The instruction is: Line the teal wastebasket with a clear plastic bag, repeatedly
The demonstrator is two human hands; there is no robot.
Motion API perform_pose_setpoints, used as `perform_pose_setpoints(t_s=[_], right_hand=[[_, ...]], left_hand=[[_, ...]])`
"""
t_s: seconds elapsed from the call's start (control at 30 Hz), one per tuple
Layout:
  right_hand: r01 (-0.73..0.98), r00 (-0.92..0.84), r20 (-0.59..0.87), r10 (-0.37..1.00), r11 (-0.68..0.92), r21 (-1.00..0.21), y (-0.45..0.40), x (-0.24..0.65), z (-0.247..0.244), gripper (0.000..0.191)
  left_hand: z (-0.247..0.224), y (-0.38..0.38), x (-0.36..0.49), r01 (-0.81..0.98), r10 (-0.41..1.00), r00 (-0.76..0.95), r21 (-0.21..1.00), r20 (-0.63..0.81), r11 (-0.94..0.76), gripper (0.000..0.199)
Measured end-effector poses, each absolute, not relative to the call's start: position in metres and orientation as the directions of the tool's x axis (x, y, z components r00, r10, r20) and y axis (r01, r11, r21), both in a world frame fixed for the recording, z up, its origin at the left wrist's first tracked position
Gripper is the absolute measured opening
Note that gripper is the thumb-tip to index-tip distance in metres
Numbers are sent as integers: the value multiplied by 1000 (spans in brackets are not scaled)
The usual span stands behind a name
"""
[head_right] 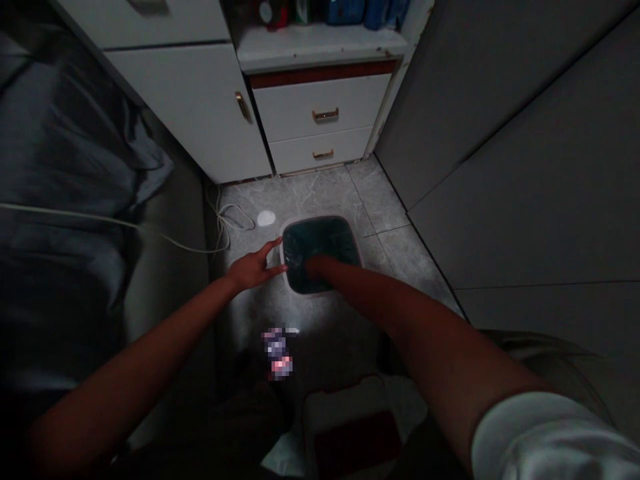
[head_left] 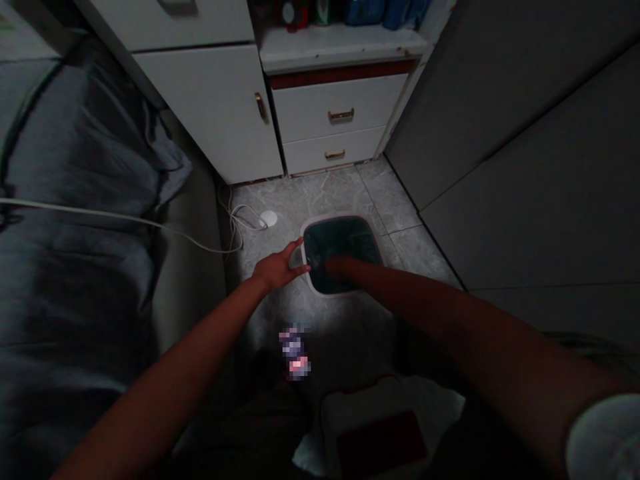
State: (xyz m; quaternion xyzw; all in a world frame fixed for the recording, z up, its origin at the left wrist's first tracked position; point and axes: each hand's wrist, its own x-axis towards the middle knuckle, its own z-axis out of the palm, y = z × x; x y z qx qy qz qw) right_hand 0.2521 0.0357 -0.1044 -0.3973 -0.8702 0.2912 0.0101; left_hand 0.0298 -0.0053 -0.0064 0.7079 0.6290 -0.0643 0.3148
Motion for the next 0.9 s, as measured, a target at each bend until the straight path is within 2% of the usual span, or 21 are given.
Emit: perform_pose_setpoints(t_s=[0.07, 0.13, 0.2, 0.3, 0.4, 0.53, 0.6, 0.67, 0.73, 0.9], right_hand=[[750, -661, -357, 660, 591, -298, 34, 262, -81, 16], [731, -620, -478, 623, 680, -62, 32, 279, -55, 10], [688, -608, -513, 605, 725, 39, 26, 300, -29, 13], [640, -672, -475, 569, 769, 16, 12, 333, 7, 19], [642, -691, -441, 573, 767, -9, -8, 359, 38, 29], [779, -596, -431, 678, 619, -103, -37, 377, 68, 35], [824, -559, -433, 707, 534, -192, -47, 381, 72, 34], [846, -533, -449, 717, 460, -270, -52, 384, 67, 32], [862, -506, -481, 716, 403, -306, -53, 388, 55, 31], [891, -442, -502, 743, 299, -343, -44, 399, 21, 27]], left_hand=[[-8, -4, 30, 928, 846, 213, 372, -488, -19, 96], [-10, -3, 30, 928, 845, 220, 372, -487, -27, 97], [-12, -5, 30, 936, 845, 211, 352, -491, -29, 97], [-7, -8, 33, 941, 871, 208, 335, -446, -54, 91], [13, -14, 42, 925, 930, 214, 369, -300, -94, 73], [48, -28, 63, 868, 968, 181, 491, -176, -73, 23], [56, -41, 75, 814, 973, 171, 579, -152, -52, 20], [54, -58, 84, 758, 975, 154, 652, -158, -14, 26], [45, -74, 88, 739, 967, 138, 673, -212, 42, 28], [28, -87, 83, 838, 923, 56, 520, -381, 164, 19]])
